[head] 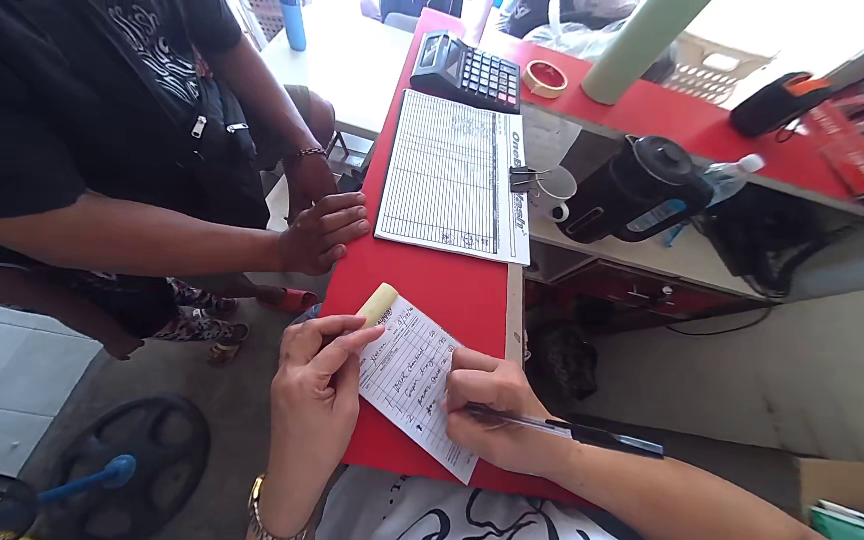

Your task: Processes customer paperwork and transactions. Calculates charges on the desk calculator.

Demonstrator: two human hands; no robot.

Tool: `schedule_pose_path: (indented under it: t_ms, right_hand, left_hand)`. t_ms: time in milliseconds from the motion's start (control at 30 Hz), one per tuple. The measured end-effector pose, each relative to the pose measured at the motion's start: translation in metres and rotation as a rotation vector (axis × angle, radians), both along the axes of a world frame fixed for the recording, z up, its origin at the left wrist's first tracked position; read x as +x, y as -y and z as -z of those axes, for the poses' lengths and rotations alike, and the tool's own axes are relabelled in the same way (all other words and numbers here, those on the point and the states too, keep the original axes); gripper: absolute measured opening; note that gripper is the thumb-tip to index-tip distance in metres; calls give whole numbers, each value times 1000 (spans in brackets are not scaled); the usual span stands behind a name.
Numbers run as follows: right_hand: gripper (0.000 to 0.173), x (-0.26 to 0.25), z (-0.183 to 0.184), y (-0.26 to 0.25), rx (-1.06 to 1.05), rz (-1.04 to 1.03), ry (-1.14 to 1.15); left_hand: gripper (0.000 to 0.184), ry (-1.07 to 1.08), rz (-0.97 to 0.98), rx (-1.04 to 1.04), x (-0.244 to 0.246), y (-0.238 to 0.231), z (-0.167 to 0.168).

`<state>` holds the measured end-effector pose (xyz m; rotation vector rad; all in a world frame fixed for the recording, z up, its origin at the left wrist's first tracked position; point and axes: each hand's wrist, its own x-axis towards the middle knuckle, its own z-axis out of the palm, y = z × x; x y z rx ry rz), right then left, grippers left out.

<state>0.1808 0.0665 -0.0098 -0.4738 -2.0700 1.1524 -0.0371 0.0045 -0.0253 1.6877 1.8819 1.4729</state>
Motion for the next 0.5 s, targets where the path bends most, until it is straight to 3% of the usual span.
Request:
schedule_pose_path:
  t_ms: [500]
  right_hand:
    - [13,1,2,3,39,72,-10]
  left_hand:
    - [24,-1,-6,-8,1,1,0]
